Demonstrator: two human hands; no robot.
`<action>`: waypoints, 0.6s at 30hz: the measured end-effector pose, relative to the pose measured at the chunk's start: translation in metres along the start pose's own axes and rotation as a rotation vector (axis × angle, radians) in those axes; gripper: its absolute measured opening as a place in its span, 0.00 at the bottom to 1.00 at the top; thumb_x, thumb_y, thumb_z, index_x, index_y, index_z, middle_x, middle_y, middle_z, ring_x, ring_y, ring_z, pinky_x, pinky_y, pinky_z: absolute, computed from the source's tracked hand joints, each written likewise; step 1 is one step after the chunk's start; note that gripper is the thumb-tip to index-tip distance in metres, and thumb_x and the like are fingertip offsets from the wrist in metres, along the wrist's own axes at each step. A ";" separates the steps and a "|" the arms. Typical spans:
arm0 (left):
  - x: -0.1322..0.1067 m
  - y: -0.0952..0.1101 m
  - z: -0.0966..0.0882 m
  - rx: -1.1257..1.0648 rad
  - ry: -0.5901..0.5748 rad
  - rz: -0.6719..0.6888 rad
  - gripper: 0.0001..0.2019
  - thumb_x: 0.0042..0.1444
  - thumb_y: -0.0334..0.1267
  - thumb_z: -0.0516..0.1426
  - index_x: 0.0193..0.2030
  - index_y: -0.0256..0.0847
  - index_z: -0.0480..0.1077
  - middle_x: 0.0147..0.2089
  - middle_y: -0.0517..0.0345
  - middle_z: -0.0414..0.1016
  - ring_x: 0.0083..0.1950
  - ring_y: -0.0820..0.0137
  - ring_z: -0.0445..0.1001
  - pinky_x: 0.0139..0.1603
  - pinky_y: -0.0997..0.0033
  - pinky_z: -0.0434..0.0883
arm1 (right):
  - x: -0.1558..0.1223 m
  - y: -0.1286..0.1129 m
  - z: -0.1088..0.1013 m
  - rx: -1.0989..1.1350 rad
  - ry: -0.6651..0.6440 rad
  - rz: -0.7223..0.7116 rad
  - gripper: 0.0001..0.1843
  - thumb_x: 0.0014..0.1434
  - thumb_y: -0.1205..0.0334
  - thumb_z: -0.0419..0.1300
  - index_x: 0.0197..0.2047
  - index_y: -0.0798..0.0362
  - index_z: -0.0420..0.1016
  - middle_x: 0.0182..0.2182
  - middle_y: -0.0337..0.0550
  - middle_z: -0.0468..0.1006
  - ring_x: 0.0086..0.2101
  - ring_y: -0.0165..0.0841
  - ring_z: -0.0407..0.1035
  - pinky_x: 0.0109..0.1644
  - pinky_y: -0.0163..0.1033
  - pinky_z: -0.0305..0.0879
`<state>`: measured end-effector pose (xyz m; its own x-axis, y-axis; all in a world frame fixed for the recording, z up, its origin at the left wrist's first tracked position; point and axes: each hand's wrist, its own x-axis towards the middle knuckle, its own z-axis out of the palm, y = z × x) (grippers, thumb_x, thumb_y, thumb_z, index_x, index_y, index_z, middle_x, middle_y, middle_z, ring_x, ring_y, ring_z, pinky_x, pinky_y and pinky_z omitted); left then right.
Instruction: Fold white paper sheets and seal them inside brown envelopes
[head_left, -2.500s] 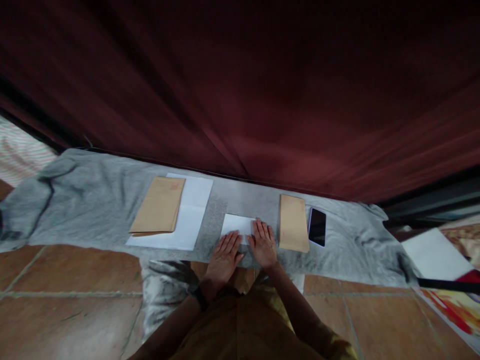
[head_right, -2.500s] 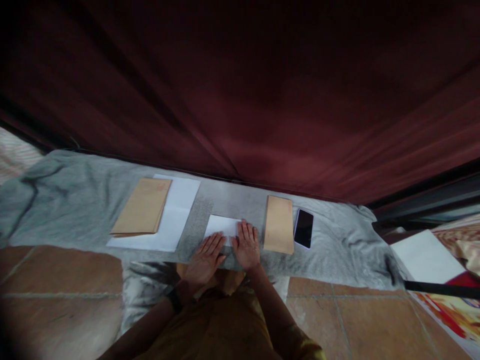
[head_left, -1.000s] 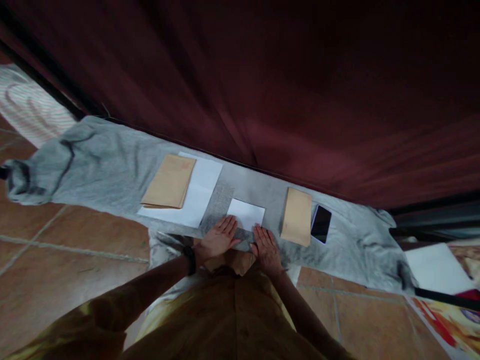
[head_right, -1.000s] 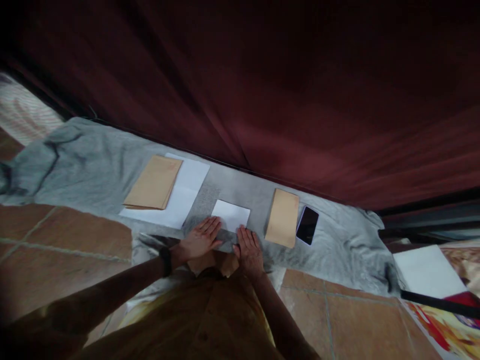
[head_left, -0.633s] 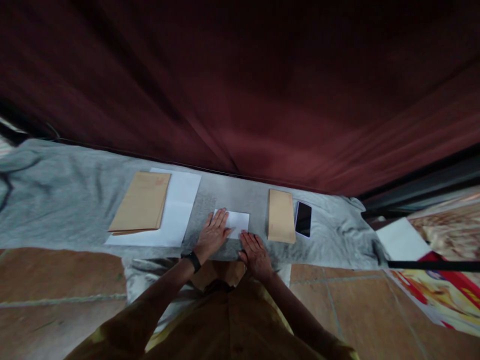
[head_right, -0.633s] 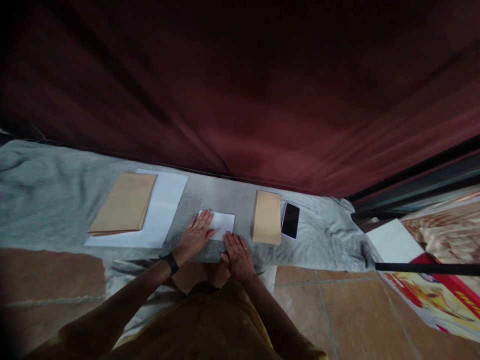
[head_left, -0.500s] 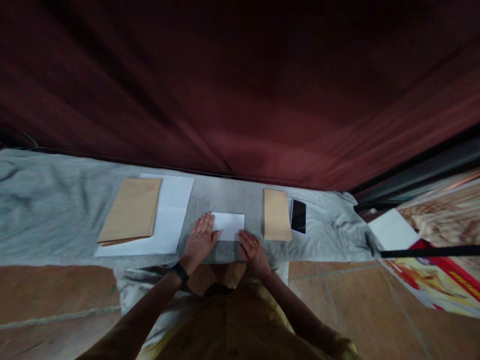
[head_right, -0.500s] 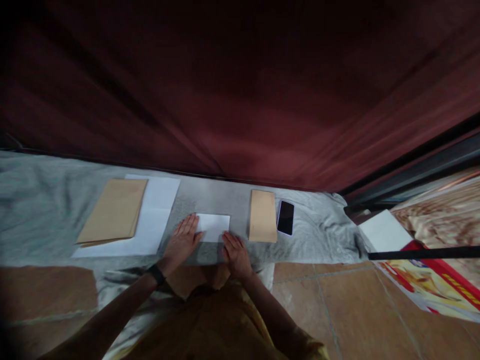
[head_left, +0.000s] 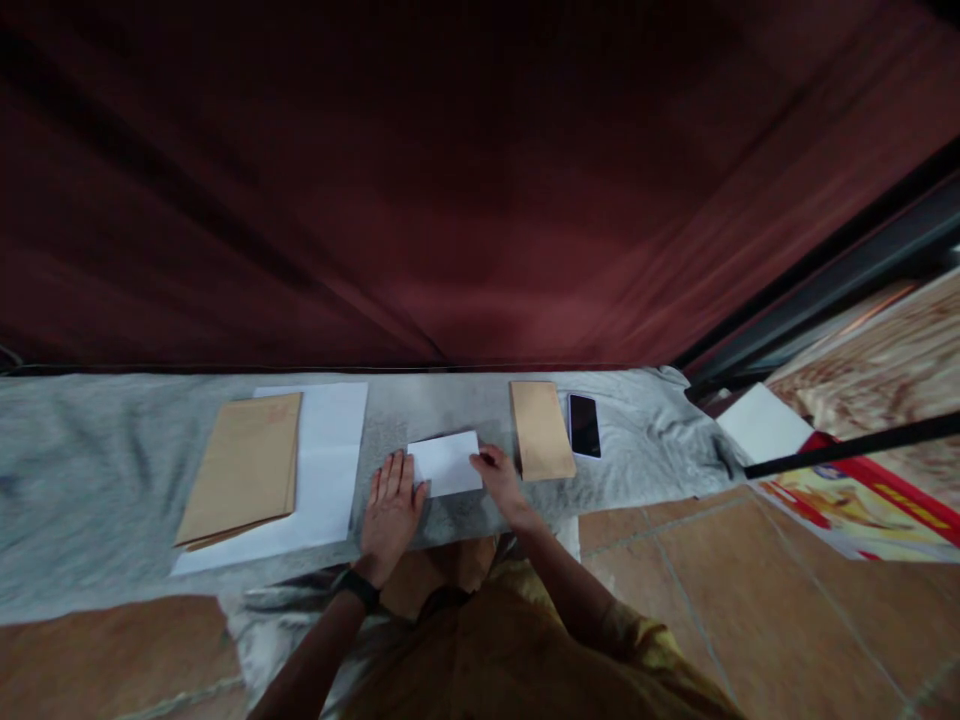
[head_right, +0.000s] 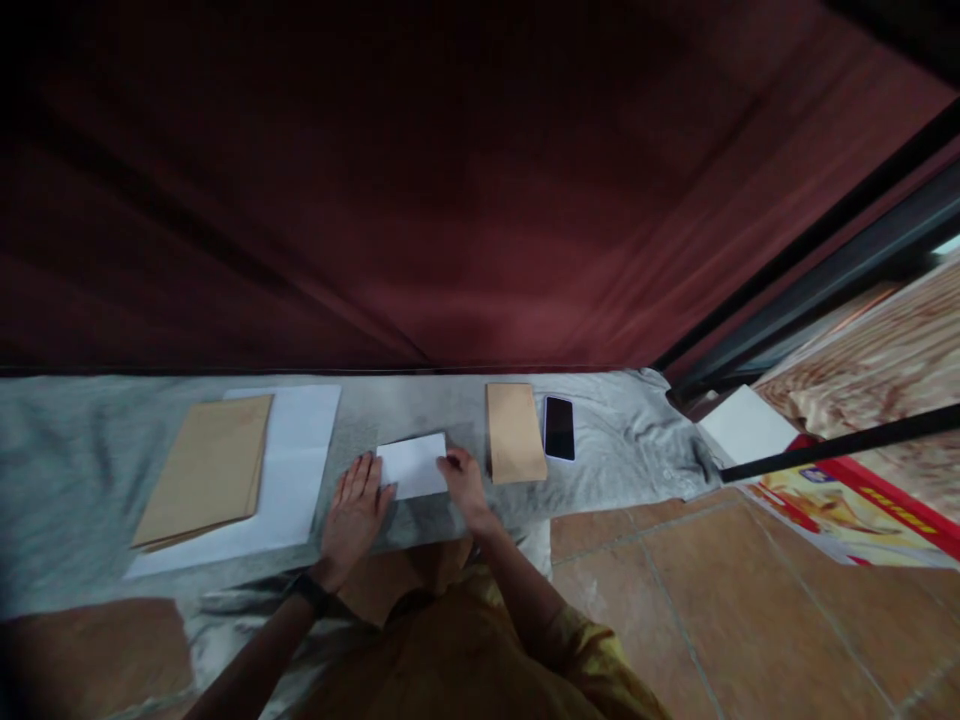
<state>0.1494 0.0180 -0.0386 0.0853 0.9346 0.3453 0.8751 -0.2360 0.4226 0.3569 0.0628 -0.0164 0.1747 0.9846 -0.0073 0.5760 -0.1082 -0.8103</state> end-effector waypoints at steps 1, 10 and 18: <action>0.002 0.004 -0.002 -0.060 0.016 -0.030 0.31 0.70 0.50 0.45 0.71 0.33 0.59 0.74 0.35 0.59 0.78 0.49 0.50 0.73 0.37 0.56 | -0.003 -0.005 -0.006 0.023 0.015 -0.011 0.16 0.66 0.52 0.52 0.38 0.54 0.75 0.26 0.38 0.76 0.27 0.32 0.71 0.31 0.34 0.67; 0.041 0.080 -0.017 -1.161 -0.110 -0.553 0.28 0.66 0.57 0.50 0.63 0.38 0.68 0.63 0.43 0.75 0.61 0.60 0.76 0.56 0.59 0.77 | -0.040 -0.086 -0.038 -0.282 0.011 -0.427 0.12 0.70 0.62 0.52 0.49 0.48 0.76 0.41 0.44 0.78 0.39 0.35 0.74 0.45 0.37 0.71; 0.041 0.053 -0.020 -1.316 -0.002 -0.866 0.24 0.41 0.52 0.68 0.41 0.38 0.76 0.39 0.54 0.83 0.42 0.62 0.81 0.45 0.64 0.77 | -0.051 -0.061 -0.020 -0.149 -0.130 -0.497 0.14 0.70 0.65 0.53 0.56 0.48 0.73 0.50 0.44 0.77 0.51 0.34 0.72 0.59 0.40 0.70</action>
<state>0.1895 0.0380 0.0149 -0.2002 0.9033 -0.3795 -0.3548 0.2942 0.8875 0.3290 0.0161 0.0448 -0.2430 0.9299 0.2761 0.6728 0.3667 -0.6425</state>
